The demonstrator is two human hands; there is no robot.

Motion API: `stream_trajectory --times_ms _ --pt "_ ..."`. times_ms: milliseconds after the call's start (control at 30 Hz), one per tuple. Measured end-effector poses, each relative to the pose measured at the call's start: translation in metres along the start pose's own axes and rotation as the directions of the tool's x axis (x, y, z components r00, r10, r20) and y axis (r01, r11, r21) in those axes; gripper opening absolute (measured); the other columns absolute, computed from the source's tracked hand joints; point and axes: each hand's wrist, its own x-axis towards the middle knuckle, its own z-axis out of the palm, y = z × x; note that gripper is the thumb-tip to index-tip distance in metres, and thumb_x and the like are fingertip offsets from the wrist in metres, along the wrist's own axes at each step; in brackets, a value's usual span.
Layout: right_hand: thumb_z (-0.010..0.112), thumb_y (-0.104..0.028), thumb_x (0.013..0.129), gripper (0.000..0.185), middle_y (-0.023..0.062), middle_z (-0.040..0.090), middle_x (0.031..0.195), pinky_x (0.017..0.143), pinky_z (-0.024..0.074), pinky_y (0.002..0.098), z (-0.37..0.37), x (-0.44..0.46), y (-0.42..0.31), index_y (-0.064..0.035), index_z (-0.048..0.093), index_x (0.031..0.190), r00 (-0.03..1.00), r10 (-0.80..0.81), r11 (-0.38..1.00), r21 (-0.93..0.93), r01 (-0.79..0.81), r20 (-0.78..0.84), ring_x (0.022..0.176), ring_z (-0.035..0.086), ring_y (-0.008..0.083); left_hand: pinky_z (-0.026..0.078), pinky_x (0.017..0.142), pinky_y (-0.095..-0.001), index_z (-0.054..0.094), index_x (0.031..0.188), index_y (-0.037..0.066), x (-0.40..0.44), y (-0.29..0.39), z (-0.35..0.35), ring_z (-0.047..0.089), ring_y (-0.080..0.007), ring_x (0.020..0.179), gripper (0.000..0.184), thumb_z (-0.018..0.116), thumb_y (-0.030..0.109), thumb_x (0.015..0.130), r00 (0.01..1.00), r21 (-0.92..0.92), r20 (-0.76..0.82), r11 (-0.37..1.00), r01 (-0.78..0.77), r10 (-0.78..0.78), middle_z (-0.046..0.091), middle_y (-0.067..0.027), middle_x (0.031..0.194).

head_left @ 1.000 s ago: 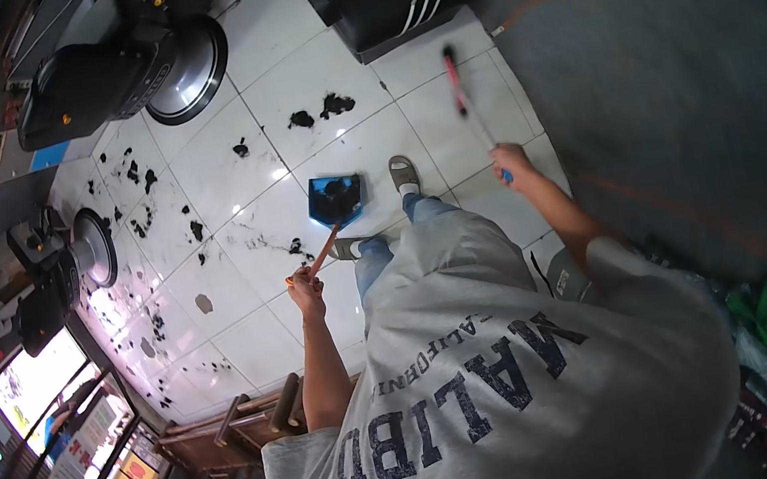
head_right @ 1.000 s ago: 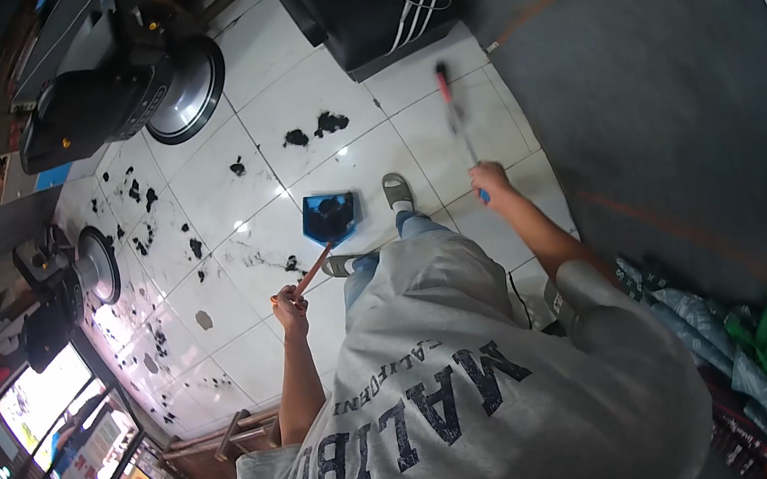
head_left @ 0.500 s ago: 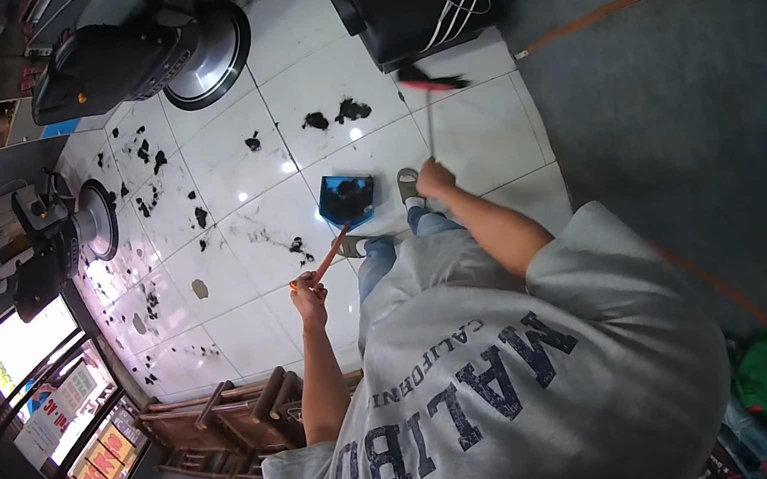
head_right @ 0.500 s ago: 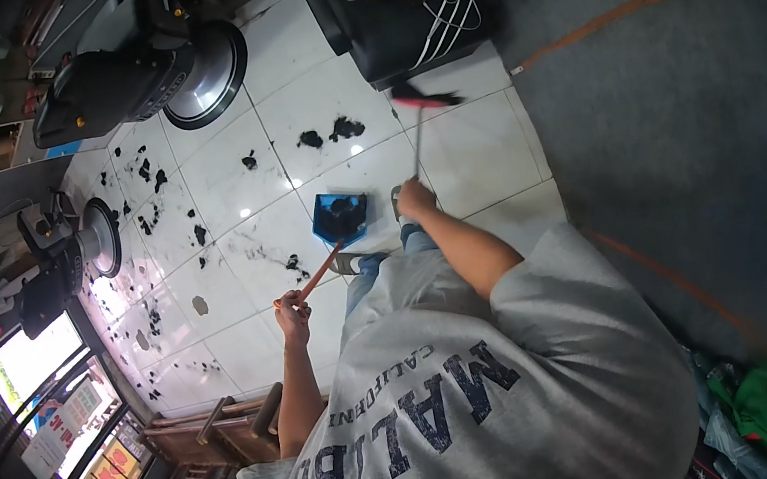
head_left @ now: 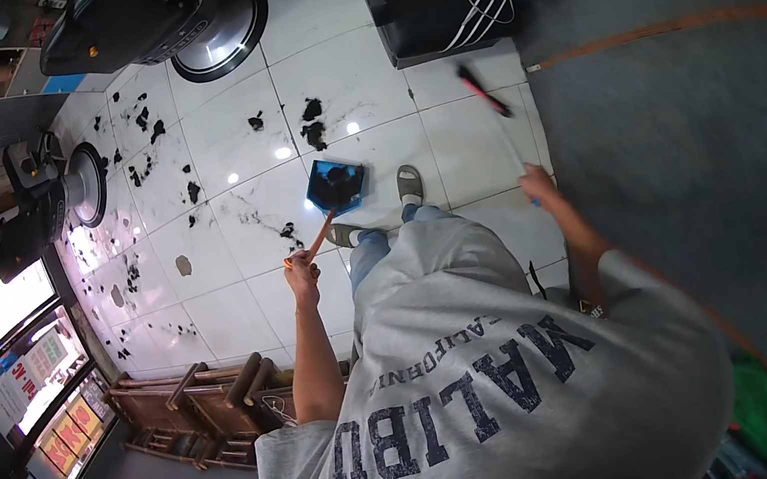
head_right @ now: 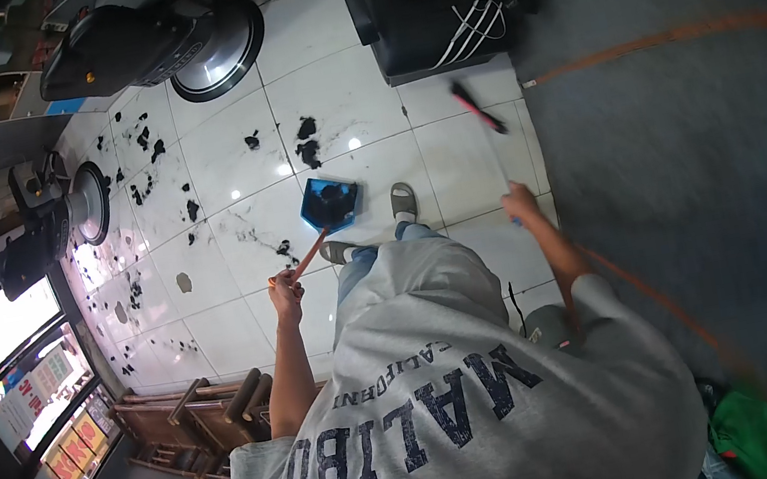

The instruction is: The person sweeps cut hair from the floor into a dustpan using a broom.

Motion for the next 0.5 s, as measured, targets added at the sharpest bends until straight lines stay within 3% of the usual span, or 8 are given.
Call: stream_trajectory --times_ms 33,67,133,233,333,400,467,500 --pt "0.051 -0.007 0.08 0.042 0.0086 0.055 0.061 0.041 0.0417 0.0341 -0.009 0.024 0.005 0.0017 0.057 0.121 0.995 0.094 0.995 0.01 -0.094 -0.014 0.046 0.051 0.0171 0.042 0.044 -0.0238 0.056 0.098 -0.003 -0.001 0.0 -0.002 0.048 -0.0116 0.052 0.023 0.043 0.012 0.088 1.0 -0.013 -0.008 1.0 0.014 -0.014 0.056 -0.0102 0.08" --pt "0.054 -0.01 0.079 0.025 0.0083 0.055 0.061 0.042 0.0421 0.0357 -0.017 0.048 0.011 0.0005 0.063 0.1 0.984 0.173 0.984 0.047 -0.17 -0.051 0.047 0.052 0.0174 0.042 0.044 -0.0241 0.056 0.099 -0.002 -0.004 0.001 -0.002 0.048 -0.0116 0.052 0.023 0.042 0.013 0.088 1.0 -0.012 -0.019 1.0 0.022 -0.023 0.055 -0.0095 0.08" --pt "0.058 -0.013 0.078 0.015 0.01 0.053 0.06 0.042 0.0416 0.0385 -0.004 0.099 0.027 -0.0019 0.06 0.087 0.958 0.273 0.957 0.123 -0.262 -0.085 0.048 0.053 0.0208 0.041 0.044 -0.0247 0.056 0.099 0.001 -0.007 0.006 -0.003 0.048 -0.0114 0.053 0.022 0.042 0.013 0.088 0.999 -0.008 -0.04 0.999 0.036 -0.036 0.054 -0.0082 0.079" --pt "0.064 -0.017 0.075 0.016 0.0124 0.051 0.059 0.043 0.0409 0.0428 0.093 0.168 0.05 -0.0055 0.055 0.068 0.981 0.177 0.965 0.21 -0.158 -0.075 0.05 0.053 0.0258 0.041 0.045 -0.0243 0.056 0.099 0.001 -0.007 0.007 -0.009 0.048 -0.0114 0.054 0.023 0.041 0.014 0.088 0.999 0.026 -0.046 1.0 0.006 -0.004 0.055 -0.0086 0.079" --pt "0.055 -0.019 0.082 0.017 0.0119 0.059 0.088 0.063 0.0491 0.0427 0.237 0.115 -0.041 -0.0069 0.058 0.094 0.927 0.303 0.772 0.513 -0.374 0.221 0.072 0.061 0.0228 0.041 0.045 -0.0238 0.056 0.099 0.001 -0.01 0.011 -0.013 0.048 -0.0114 0.054 0.023 0.041 0.014 0.088 0.999 0.015 -0.045 1.0 -0.015 0.016 0.055 -0.009 0.08" --pt "0.055 -0.008 0.078 0.006 0.0068 0.047 0.063 0.04 0.036 0.0368 0.3 0.084 -0.083 -0.008 0.055 0.084 0.984 0.117 0.866 0.471 -0.168 0.136 0.052 0.052 0.0228 0.043 0.045 -0.0236 0.057 0.099 0.0 -0.011 0.016 -0.013 0.049 -0.0114 0.054 0.022 0.04 0.012 0.089 0.997 0.022 -0.071 1.0 0.002 0.0 0.057 -0.0098 0.083" --pt "0.056 -0.007 0.078 0.011 0.0072 0.047 0.063 0.039 0.0363 0.0351 0.286 -0.012 -0.193 -0.0083 0.054 0.089 0.893 0.372 0.652 0.614 -0.445 0.252 0.049 0.051 0.0208 0.043 0.046 -0.0235 0.057 0.098 0.0 -0.009 0.014 -0.022 0.049 -0.0113 0.054 0.022 0.04 0.012 0.089 0.996 0.02 -0.086 1.0 0.008 -0.006 0.058 -0.01 0.084" --pt "0.056 -0.008 0.078 0.01 0.0069 0.047 0.063 0.039 0.0366 0.0344 0.291 -0.011 -0.202 -0.0083 0.053 0.087 0.886 0.35 0.656 0.595 -0.464 0.305 0.049 0.051 0.0201 0.043 0.046 -0.0236 0.057 0.098 0.0 -0.007 0.014 -0.025 0.049 -0.0113 0.054 0.022 0.041 0.012 0.089 0.996 0.012 -0.084 1.0 0.003 -0.002 0.058 -0.0098 0.084"
